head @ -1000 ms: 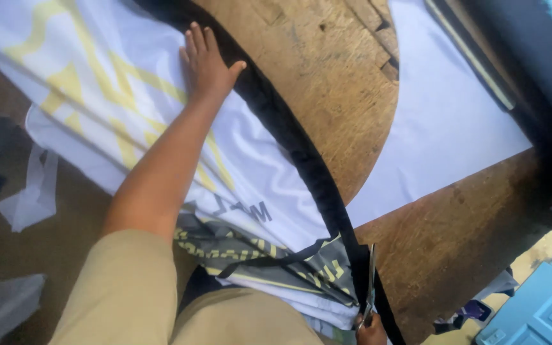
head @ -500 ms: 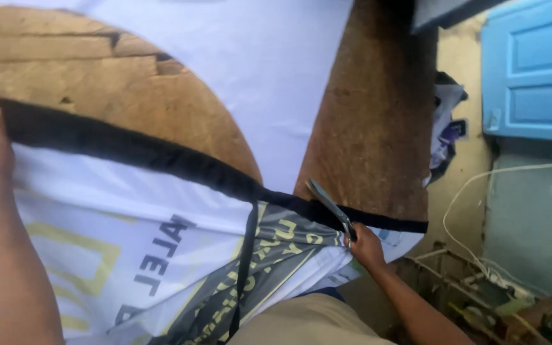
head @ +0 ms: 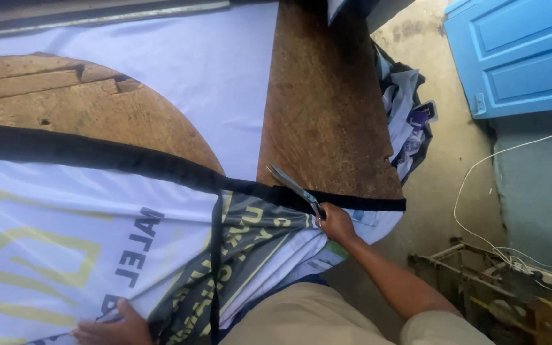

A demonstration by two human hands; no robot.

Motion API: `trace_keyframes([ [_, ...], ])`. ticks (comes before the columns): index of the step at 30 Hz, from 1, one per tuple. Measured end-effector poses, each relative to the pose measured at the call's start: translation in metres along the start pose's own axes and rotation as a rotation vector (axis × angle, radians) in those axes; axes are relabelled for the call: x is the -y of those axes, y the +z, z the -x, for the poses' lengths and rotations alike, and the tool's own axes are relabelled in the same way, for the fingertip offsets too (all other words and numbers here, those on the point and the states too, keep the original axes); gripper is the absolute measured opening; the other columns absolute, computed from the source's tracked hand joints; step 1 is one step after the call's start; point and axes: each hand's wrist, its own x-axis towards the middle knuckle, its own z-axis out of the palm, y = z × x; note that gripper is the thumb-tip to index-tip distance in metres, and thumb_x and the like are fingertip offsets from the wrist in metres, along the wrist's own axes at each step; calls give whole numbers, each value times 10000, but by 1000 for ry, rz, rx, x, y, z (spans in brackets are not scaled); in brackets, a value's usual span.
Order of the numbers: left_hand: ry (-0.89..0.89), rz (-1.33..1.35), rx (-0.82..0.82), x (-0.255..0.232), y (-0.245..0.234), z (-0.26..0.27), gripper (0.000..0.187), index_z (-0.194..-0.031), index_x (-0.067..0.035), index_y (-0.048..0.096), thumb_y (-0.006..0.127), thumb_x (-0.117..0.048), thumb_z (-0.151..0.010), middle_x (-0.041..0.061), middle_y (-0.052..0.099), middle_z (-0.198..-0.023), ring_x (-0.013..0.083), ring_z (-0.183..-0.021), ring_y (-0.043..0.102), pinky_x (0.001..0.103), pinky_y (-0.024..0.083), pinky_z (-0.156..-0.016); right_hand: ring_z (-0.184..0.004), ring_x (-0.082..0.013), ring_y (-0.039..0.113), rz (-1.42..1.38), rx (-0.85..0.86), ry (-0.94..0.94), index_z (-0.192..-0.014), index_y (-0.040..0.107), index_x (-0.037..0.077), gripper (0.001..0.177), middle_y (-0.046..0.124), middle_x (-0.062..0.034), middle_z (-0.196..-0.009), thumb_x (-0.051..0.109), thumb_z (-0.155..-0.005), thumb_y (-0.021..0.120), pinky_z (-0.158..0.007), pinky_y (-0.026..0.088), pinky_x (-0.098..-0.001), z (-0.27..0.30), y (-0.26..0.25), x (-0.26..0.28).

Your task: The person uses a pair of scissors to cut a black strip along the edge of a large white banner laid on a wooden table. They hold the banner steady with one hand while cutting with the other, occasionally adjusting the fabric to continue the cut.

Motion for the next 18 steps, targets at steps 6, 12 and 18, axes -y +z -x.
trace_keyframes([
  [6,69,21,24,67,11,44,810,-1620,253,453,544,-455,-1236,492,354,-1630,633,-1506,338,716,284,-1218,-1022,-430,726,-4,-5,57,-1078,703,196,307,787,-138,-1065,386,-839,667,-776,521,-586,8,-5,-3],
  [12,42,47,88,111,-7,34,727,-1591,221,495,822,-180,-1080,570,423,-1556,760,-1375,370,809,260,-1114,-1007,-436,707,3,-122,-36,-1036,663,164,289,761,-162,-1002,373,-837,683,-794,506,-568,26,-1,-22],
  [18,220,-12,-14,181,-7,20,623,-1353,124,674,933,-261,-939,383,588,-1283,579,-1111,559,648,451,-966,-1135,-353,729,102,-137,16,-1179,684,193,317,763,-98,-1086,361,-910,692,-988,583,-518,21,16,-41],
])
